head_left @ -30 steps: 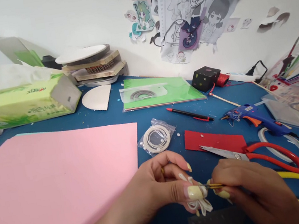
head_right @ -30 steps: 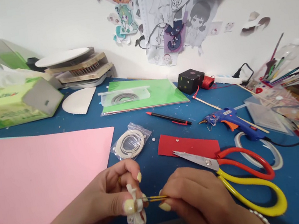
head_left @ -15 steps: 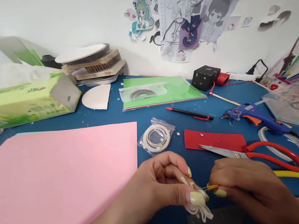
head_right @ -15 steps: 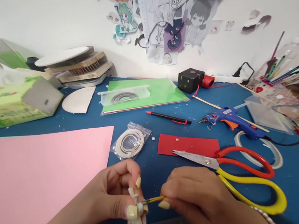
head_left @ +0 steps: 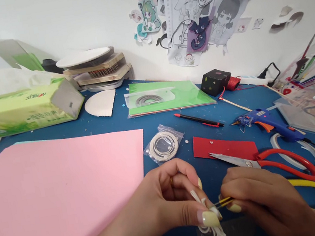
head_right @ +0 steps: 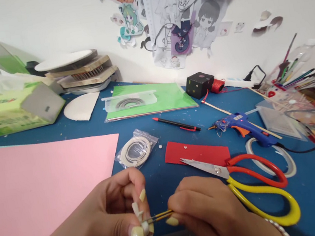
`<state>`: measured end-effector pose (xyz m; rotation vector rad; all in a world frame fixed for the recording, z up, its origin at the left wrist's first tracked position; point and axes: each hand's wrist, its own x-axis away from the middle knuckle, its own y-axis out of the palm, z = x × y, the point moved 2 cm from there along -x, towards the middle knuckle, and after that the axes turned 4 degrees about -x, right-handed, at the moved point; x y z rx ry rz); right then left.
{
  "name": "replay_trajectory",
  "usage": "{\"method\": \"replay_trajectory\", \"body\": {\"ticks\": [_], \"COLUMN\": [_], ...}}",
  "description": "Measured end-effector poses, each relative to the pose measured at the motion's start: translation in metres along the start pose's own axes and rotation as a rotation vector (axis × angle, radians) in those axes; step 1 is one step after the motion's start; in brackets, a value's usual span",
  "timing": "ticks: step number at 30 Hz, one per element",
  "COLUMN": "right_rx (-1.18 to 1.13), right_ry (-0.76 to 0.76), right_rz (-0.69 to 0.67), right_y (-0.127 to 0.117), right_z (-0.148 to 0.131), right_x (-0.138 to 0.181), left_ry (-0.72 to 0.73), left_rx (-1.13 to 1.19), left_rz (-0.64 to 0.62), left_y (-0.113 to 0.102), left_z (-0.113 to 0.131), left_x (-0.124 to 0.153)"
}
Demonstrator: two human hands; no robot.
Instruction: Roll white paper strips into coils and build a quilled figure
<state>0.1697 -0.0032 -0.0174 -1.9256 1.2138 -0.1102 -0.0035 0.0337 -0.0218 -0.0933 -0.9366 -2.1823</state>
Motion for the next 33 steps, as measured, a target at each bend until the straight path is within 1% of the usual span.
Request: {"method": "replay_trajectory", "body": {"ticks": [4, 7, 10, 14, 18, 23, 27, 29, 31, 33], "right_rx": [-0.056, -0.113, -0.120, -0.123, -0.043, 0.044, 0.029, 0.004, 0.003, 0.010], "right_ry": [0.032, 0.096, 0.154, 0.154, 0.165, 0.206, 0.276, 0.298, 0.253, 0.156], "right_rz": [0.004, -0.027, -0.067, -0.077, -0.022, 0.024, 0.141, 0.160, 0.180, 0.184], "right_y": [-0.001, -0.002, -0.002, 0.002, 0.005, -0.004, -0.009, -0.005, 0.000, 0.006], "right_z": [-0.001, 0.001, 0.002, 0.003, 0.006, 0.016, 0.017, 0.014, 0.008, 0.000], "right_x": [0.001, 0.000, -0.001, -0.003, -0.005, -0.006, -0.005, -0.005, -0.006, -0.008], "left_ry": [0.016, 0.018, 0.028, 0.049, 0.089, 0.136, 0.157, 0.133, 0.120, 0.113], "left_rx": [-0.014, -0.042, -0.064, -0.088, -0.173, -0.230, -0.292, -0.300, -0.288, -0.254], "left_rz": [-0.007, 0.008, 0.025, 0.029, 0.085, 0.129, 0.229, 0.269, 0.290, 0.292], "left_y": [0.000, -0.002, -0.003, -0.003, -0.005, -0.008, -0.007, -0.005, -0.004, -0.003], "left_z": [0.000, -0.001, -0.001, 0.001, 0.004, 0.006, 0.006, 0.004, -0.001, -0.006], "left_x": [-0.001, -0.003, -0.003, -0.003, -0.005, -0.004, -0.003, -0.003, -0.004, -0.006]}}
